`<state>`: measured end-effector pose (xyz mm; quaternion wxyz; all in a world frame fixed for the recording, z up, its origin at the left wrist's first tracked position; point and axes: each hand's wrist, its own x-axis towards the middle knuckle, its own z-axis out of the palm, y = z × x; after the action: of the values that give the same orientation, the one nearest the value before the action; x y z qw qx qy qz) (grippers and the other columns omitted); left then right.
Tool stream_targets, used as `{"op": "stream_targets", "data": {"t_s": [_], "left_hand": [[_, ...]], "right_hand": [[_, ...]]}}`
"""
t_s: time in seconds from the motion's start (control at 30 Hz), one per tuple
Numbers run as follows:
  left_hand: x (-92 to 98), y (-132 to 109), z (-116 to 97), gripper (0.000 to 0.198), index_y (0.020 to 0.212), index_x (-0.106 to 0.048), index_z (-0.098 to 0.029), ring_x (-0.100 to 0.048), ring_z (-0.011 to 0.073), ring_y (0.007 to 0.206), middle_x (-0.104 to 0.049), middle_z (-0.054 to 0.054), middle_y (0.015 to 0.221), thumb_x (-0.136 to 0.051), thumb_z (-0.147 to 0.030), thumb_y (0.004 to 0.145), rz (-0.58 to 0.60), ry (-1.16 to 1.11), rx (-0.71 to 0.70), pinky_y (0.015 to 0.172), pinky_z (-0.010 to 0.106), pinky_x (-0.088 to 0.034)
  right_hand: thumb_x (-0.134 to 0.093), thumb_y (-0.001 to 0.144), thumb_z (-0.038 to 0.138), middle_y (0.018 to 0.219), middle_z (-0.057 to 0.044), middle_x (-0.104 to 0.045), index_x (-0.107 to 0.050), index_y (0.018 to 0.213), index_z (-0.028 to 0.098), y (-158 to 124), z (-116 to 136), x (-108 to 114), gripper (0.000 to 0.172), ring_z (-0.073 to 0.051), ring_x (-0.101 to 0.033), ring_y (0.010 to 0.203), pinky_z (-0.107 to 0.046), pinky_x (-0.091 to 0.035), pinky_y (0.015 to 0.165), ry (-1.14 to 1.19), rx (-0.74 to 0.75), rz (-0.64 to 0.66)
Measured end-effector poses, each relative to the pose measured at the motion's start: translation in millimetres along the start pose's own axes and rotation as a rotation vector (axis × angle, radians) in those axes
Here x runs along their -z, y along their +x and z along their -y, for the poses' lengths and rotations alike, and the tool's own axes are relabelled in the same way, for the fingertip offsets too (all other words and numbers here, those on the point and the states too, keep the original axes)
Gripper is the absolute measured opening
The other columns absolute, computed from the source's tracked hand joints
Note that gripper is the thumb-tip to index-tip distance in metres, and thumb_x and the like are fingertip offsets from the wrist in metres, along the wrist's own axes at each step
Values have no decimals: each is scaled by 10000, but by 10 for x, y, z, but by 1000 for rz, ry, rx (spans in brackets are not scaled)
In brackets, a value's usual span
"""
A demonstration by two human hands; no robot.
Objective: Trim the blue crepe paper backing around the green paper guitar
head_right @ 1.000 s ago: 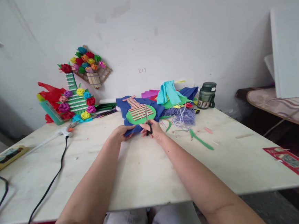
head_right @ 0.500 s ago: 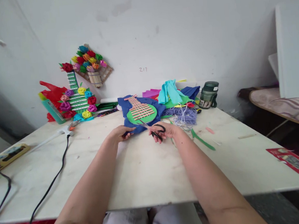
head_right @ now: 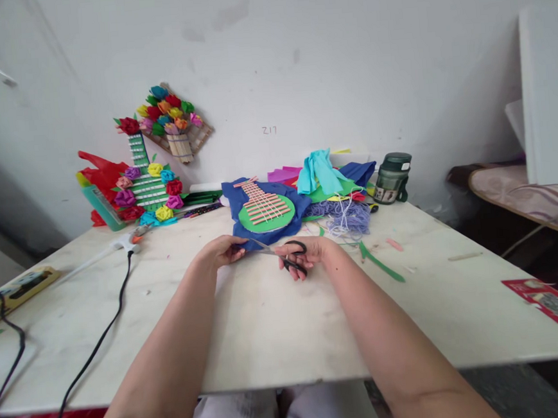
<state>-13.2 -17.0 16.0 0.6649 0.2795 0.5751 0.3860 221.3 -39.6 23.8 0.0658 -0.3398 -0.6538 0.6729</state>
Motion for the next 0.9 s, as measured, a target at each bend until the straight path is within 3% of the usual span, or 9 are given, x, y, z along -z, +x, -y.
{"op": "stream_targets", "data": {"t_s": [0.23,0.47,0.63,0.9], "left_hand": [[0,-51,3,73,739,-620,-92,-527,80,370,-628,66,547,-579,-54,786,57,86,-1,370,136,-454],[29,-56,9,172,626,-579,-72,-487,47,356,-547,26,476,-623,-105,789,104,124,-37,359,104,-405],[24,-102,-5,200,589,-557,-85,-426,29,336,-493,2,448,-630,-94,776,113,143,-9,323,93,-339],[35,-147,-12,205,609,-529,-94,-394,15,325,-507,14,471,-545,-40,807,117,134,18,319,82,-315]], "right_hand": [[-551,705,685,533,-108,-659,-569,782,108,211,-41,-36,583,-160,-607,388,-146,-292,257,22,-18,-134],[-491,732,721,525,-74,-637,-563,834,113,359,-47,20,621,-125,-588,388,-132,-279,262,26,-92,-156],[-564,687,710,473,-17,-574,-579,813,113,361,-43,-16,611,-90,-529,359,-143,-323,296,25,-33,-217],[-604,688,668,394,49,-467,-568,733,116,292,44,-150,555,-30,-360,284,-143,-242,294,-59,11,-381]]}}
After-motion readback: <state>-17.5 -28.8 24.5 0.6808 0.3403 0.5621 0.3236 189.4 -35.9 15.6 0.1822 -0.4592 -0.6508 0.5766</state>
